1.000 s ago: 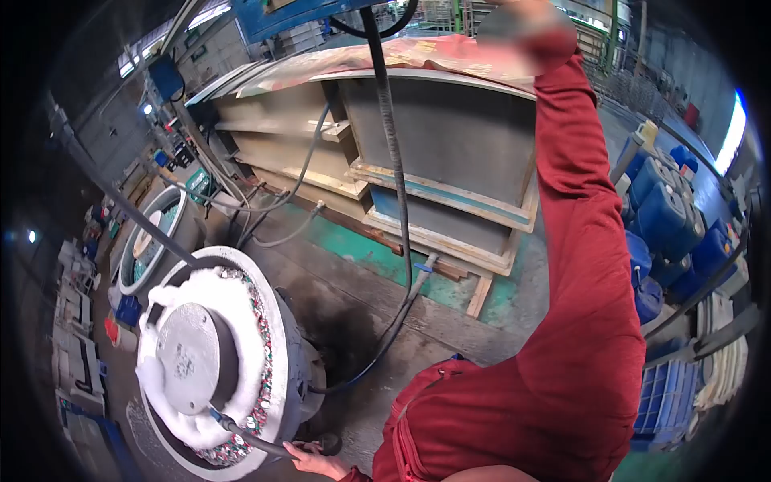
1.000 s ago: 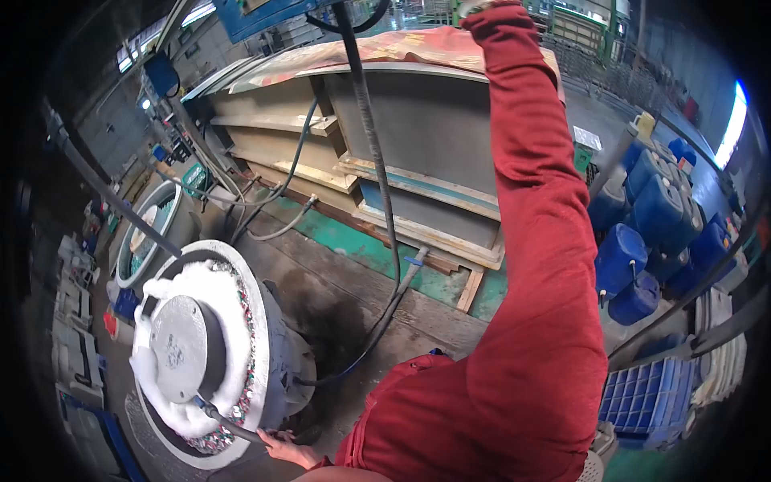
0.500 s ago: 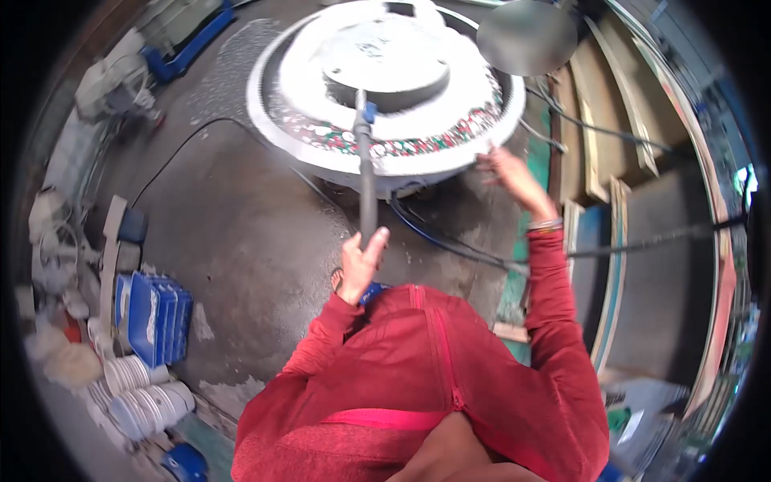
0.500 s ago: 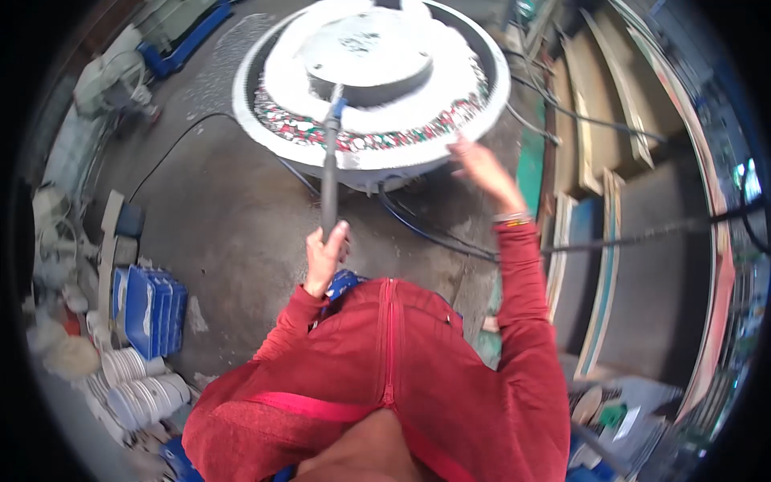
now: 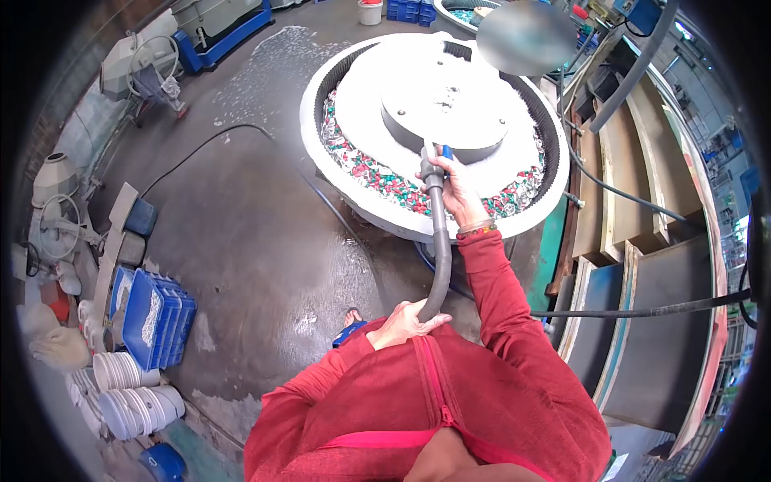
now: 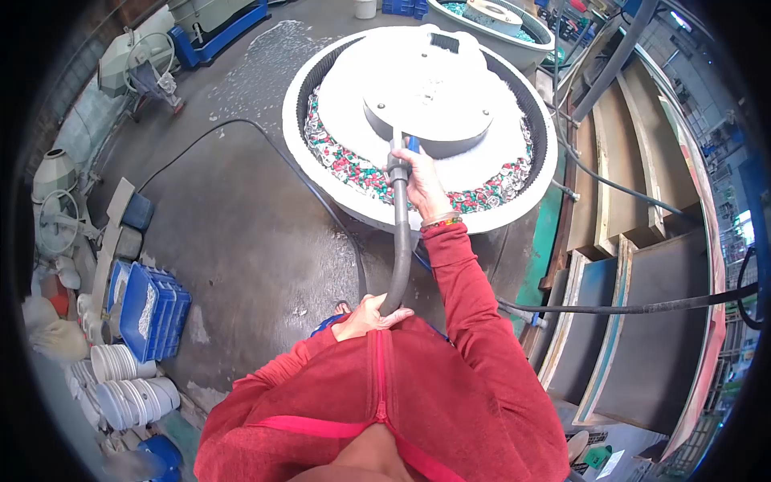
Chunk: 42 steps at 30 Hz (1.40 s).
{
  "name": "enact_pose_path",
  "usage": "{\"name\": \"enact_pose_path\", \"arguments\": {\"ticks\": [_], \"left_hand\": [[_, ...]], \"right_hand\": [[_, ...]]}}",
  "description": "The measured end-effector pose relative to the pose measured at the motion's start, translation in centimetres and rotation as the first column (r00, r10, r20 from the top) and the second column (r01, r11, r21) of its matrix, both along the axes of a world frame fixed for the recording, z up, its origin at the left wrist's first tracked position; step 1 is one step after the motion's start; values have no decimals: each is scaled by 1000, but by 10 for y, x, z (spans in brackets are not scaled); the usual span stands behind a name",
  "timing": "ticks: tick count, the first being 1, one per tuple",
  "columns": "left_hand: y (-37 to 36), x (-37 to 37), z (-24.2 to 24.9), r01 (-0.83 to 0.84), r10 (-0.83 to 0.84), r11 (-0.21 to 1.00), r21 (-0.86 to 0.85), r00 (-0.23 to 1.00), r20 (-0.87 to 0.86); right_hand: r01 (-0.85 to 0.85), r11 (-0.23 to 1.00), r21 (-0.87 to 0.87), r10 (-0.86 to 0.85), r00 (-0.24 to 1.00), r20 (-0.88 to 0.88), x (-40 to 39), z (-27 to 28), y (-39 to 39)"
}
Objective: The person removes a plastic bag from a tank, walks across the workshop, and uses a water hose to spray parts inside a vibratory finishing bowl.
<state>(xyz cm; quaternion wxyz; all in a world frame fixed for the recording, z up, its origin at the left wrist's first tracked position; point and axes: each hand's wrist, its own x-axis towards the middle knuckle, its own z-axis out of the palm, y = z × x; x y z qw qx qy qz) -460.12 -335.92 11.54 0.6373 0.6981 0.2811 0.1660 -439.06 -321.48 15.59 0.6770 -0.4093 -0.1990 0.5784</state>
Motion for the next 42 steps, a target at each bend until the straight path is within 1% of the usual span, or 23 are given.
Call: {"name": "enact_pose_path", "arguments": {"ticks": [2,5,7,8,10,11,12,13,16,17,18,22,24,27,28,29,31,32,33,35,38,41,42], "left_hand": [[16,-8,1,18,-18,1000,4,998,54],[35,-21,-8,66,-69,998,18,982,176],[47,-32,-12,133,-130,991,4,959,250],[55,-37,-7,137,-143,990,43,963,230],[61,-47,-5,101,-103,995,21,965,239],[65,-51,-5,78,-79,997,15,965,249],[68,-56,-4,115,-115,993,13,970,213],[68,-59,-8,143,-150,989,45,960,238],[68,-61,-12,174,-225,963,204,938,264],[69,-59,-12,185,-241,959,215,932,271],[68,-55,-14,196,-255,955,223,926,278],[59,-57,-8,240,-305,945,221,891,336],[60,-57,-5,258,-336,934,248,873,355],[62,-51,-9,388,-414,910,149,875,252],[61,-47,-8,361,-394,915,178,894,213],[57,-45,-8,363,-395,916,170,889,231],[52,-37,-10,351,-389,920,178,879,276],[44,-33,-3,292,-331,942,164,886,324],[41,-30,7,315,-336,942,117,887,316],[37,-16,-7,358,-375,927,114,906,197],[25,4,-21,348,-376,926,146,883,281],[14,21,-33,248,-321,941,231,872,369],[11,25,-34,202,-272,954,222,893,358]], "right_hand": [[50,998,37,-49,999,-22,-3,3,10],[45,995,84,-37,994,-100,-8,-1,19],[31,997,64,-23,992,-123,-14,-2,23],[27,998,54,-19,990,-137,-18,-4,24],[70,998,5,-68,985,-156,-19,-22,27],[85,996,-15,-86,983,-160,-23,-18,30],[95,995,20,-91,985,-147,-27,-13,29],[94,993,66,-87,991,-101,-28,-7,26],[73,988,140,-73,997,0,-33,24,10],[124,978,167,-123,992,-15,-37,32,3],[138,981,138,-135,990,-36,-31,27,2],[236,968,80,-230,970,-78,-25,17,-17],[244,960,138,-236,969,-65,-21,22,-24],[260,957,131,-253,965,-68,-12,15,-30],[262,958,117,-256,964,-70,-5,11,-32],[278,958,72,-272,959,-77,0,5,-33],[297,951,84,-293,955,-57,8,-3,-40],[274,955,117,-274,962,-12,9,2,-43],[263,955,133,-266,964,3,11,7,-46],[223,967,124,-228,973,29,18,15,-45],[171,980,105,-179,982,65,23,20,-47],[127,986,105,-135,988,78,29,27,-48],[106,990,89,-115,989,94,33,27,-47]]}}
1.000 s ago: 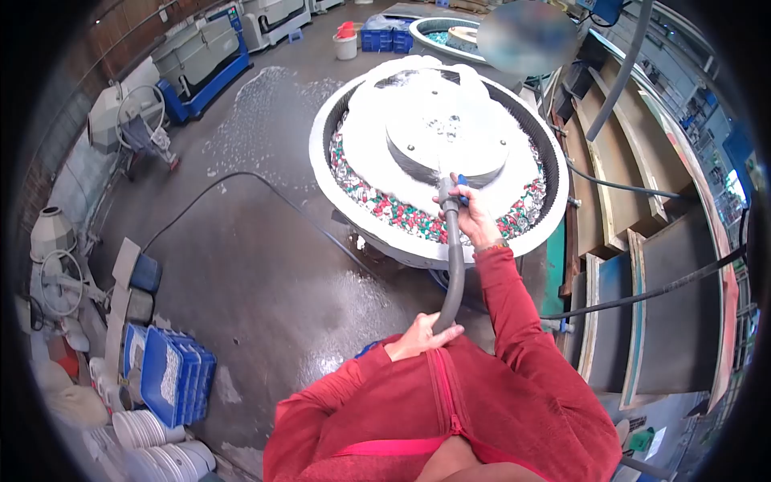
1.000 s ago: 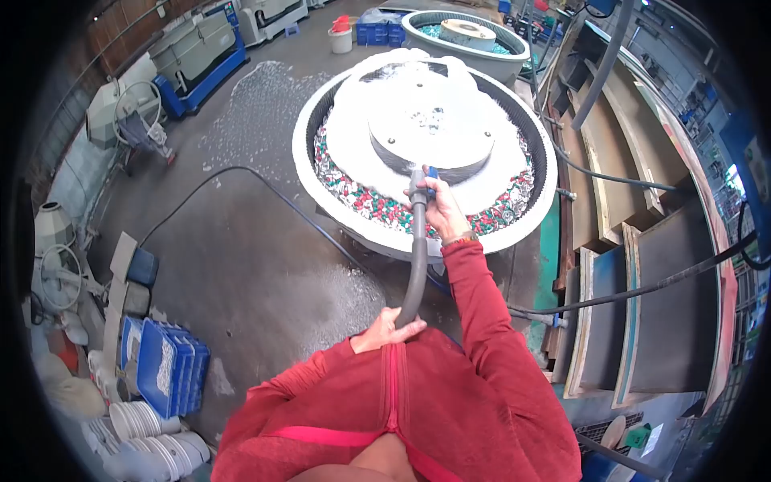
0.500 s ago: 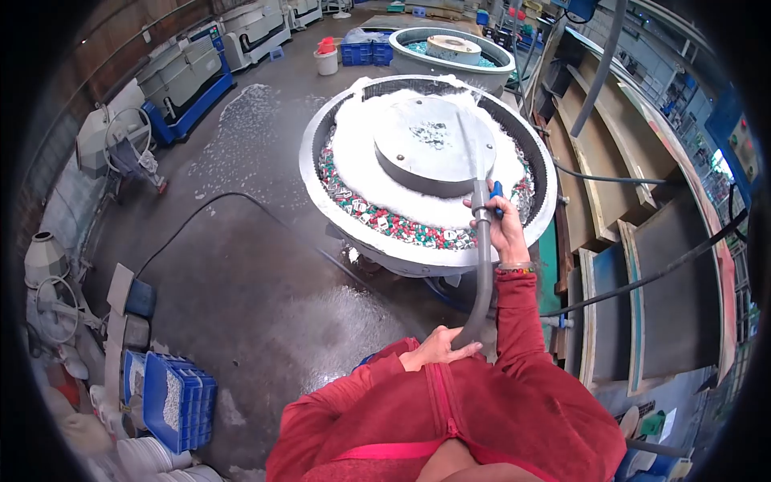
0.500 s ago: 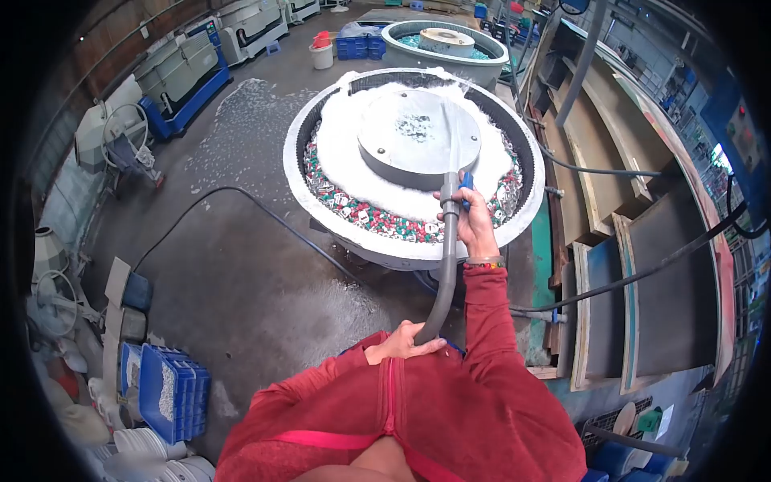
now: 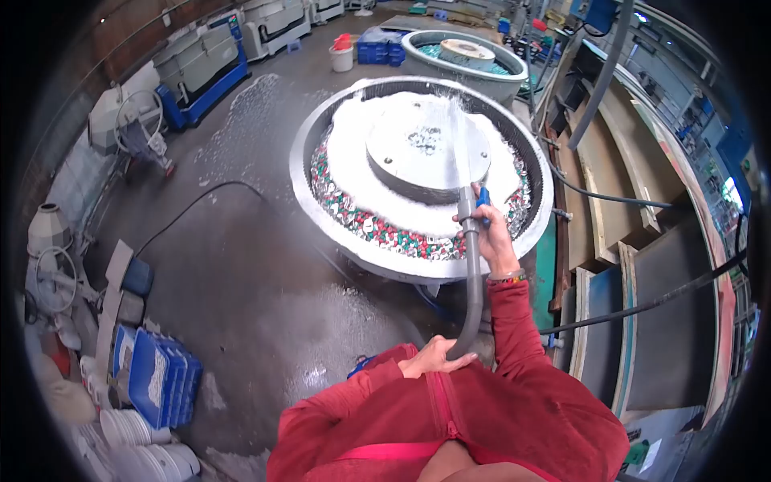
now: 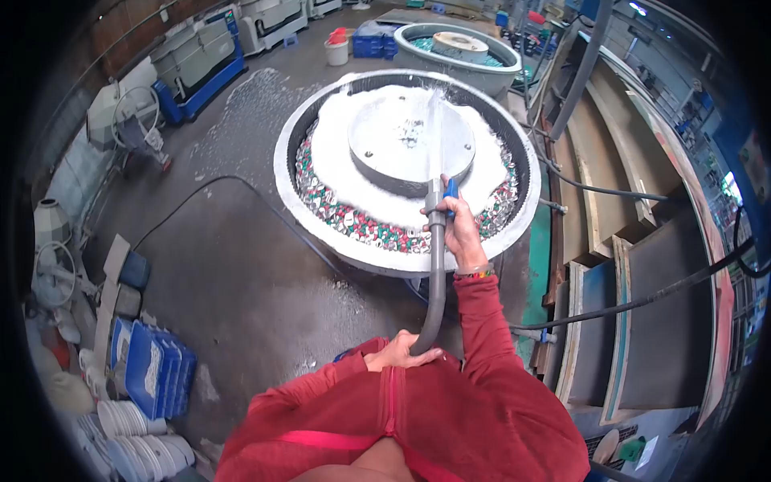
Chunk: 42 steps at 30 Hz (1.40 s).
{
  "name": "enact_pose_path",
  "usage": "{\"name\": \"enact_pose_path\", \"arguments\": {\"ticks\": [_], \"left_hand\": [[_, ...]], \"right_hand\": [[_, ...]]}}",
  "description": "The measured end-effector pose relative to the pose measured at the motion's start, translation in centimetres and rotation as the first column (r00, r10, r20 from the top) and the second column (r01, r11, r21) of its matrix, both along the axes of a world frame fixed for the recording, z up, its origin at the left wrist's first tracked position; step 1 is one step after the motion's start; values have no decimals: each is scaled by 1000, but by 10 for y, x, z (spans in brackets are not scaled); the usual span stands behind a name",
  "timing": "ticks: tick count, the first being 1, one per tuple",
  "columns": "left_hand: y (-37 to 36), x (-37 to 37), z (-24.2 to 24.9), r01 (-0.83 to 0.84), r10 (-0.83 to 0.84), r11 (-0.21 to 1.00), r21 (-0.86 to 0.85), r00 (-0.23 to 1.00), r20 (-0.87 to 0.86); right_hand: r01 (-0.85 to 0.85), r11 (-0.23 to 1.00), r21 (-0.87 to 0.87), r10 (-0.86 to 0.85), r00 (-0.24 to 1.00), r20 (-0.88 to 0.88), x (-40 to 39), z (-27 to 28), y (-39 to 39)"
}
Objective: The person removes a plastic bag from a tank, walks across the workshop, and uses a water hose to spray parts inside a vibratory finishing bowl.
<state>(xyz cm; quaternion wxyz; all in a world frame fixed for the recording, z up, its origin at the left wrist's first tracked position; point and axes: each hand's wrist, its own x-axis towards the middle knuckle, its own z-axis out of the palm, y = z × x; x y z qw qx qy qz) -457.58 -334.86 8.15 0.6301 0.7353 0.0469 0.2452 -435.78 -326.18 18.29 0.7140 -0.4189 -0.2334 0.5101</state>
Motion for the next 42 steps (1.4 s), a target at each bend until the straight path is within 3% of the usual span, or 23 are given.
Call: {"name": "enact_pose_path", "arguments": {"ticks": [3,5,6,7,9,11,15,16,19,25,30,33,38,42], "left_hand": [[0,5,34,-140,137,989,-47,989,-61],[1,11,24,-186,164,972,-144,975,-152],[-3,13,18,-213,194,955,-206,975,-110],[-1,12,12,-219,216,965,-147,976,-38],[1,9,12,-206,199,959,-195,978,-55],[7,5,6,-286,287,945,-160,958,-15],[19,-16,12,-383,361,900,-207,923,-135],[20,-19,5,-398,391,894,-207,917,-75],[28,-37,4,-373,380,914,-162,925,13],[42,-52,5,-352,356,917,-185,934,-14],[44,-54,10,-278,250,939,-202,956,-154],[43,-47,20,-207,170,962,-178,965,-200],[35,-28,20,-54,11,987,-155,964,-266],[23,-17,23,54,-68,994,-91,985,-159]], "right_hand": [[-81,989,-125,76,996,-51,22,-30,15],[-112,981,-158,94,989,-113,30,-57,34],[-110,979,-173,101,993,-64,23,-52,37],[-106,978,-178,106,994,-12,16,-44,41],[-167,978,-121,175,983,51,5,-34,55],[-203,969,-139,216,973,84,-14,-22,69],[-226,948,-222,229,973,-12,-49,-42,102],[-228,949,-219,231,973,-15,-58,-46,105],[-228,955,-191,232,973,3,-85,-33,110],[-222,958,-179,232,972,36,-94,-33,119],[-57,969,-241,10,981,-192,-40,-81,85],[109,939,-325,-188,957,-223,-13,-97,37],[230,923,-308,-298,934,-198,29,-125,-21],[320,908,-269,-375,908,-185,28,-86,-43]]}}
